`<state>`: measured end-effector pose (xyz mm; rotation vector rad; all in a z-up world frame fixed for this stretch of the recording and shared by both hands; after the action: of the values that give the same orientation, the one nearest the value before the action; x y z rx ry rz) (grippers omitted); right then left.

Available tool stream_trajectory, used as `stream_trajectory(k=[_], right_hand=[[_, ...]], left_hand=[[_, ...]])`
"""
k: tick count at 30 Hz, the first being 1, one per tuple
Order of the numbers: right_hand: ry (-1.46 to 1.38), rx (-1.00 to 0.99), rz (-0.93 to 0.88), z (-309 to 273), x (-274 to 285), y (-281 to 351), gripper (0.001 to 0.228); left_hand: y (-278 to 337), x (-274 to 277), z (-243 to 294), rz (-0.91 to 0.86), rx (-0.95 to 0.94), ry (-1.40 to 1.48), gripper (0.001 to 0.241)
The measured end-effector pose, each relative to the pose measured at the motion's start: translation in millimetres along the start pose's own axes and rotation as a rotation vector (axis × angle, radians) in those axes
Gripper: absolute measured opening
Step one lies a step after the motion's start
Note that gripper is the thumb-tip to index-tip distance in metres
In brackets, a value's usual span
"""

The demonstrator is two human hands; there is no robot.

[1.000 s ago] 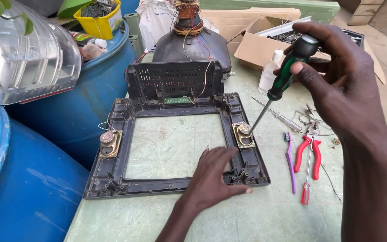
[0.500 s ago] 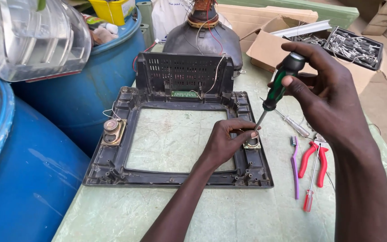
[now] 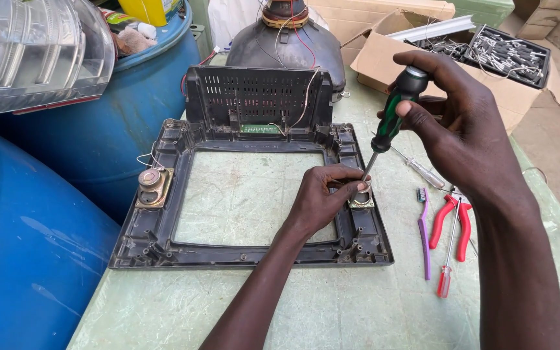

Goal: Using a screwdriver to remove speakers and other components from a plastic television frame.

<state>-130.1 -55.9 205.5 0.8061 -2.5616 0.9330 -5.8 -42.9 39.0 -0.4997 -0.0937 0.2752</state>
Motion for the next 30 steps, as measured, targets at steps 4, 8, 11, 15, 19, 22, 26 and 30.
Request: stream_trajectory(k=[4,8,11,15,19,22,26,30], right_hand=[[0.036,0.053,-0.015,0,1,0,0.041],[0.114,0.13,-0.059,-8,1,1,0.035],[0.017,0.025,-0.144,-4,-3,2,0.044],[0.055,-0.062,-0.095,-1,-3,0,0.047],[0.06,0.048,-0.135,-5,-9,-2,0.046],[0.055,0.017,-0.189,-2,-13,0,0.043],[0.107,0.081,-0.214,-6,-19,0,0.039],[0.123,0.209,-0.18,-11,-20,0,0.036]], left_hand=[[1,0,1,-0.013,-0.009,0.025,0.019],[2,0,3,-0.031,-0.001,-0.015,0.022],[4,-4,5,-0.048,0.022,0.001,0.024],[5,-4,8,-0.035,0.027,-0.006,0.028],[6,-2,6,-0.019,0.03,-0.001,0.021],[7,-2,4,-0.002,0.07,0.03,0.019],[8,1,9,-0.002,0.009,-0.004,0.016],[9,1,15,-0.009,-0.034,-0.023,0.016]])
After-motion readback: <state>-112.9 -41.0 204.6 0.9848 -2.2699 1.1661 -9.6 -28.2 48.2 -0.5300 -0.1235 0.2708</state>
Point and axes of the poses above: each hand's wrist, its own y-axis away from the middle knuckle, its own x-axis out of the back of the hand, z = x × y, the point moved 7 cm from there along -y, towards the middle knuckle
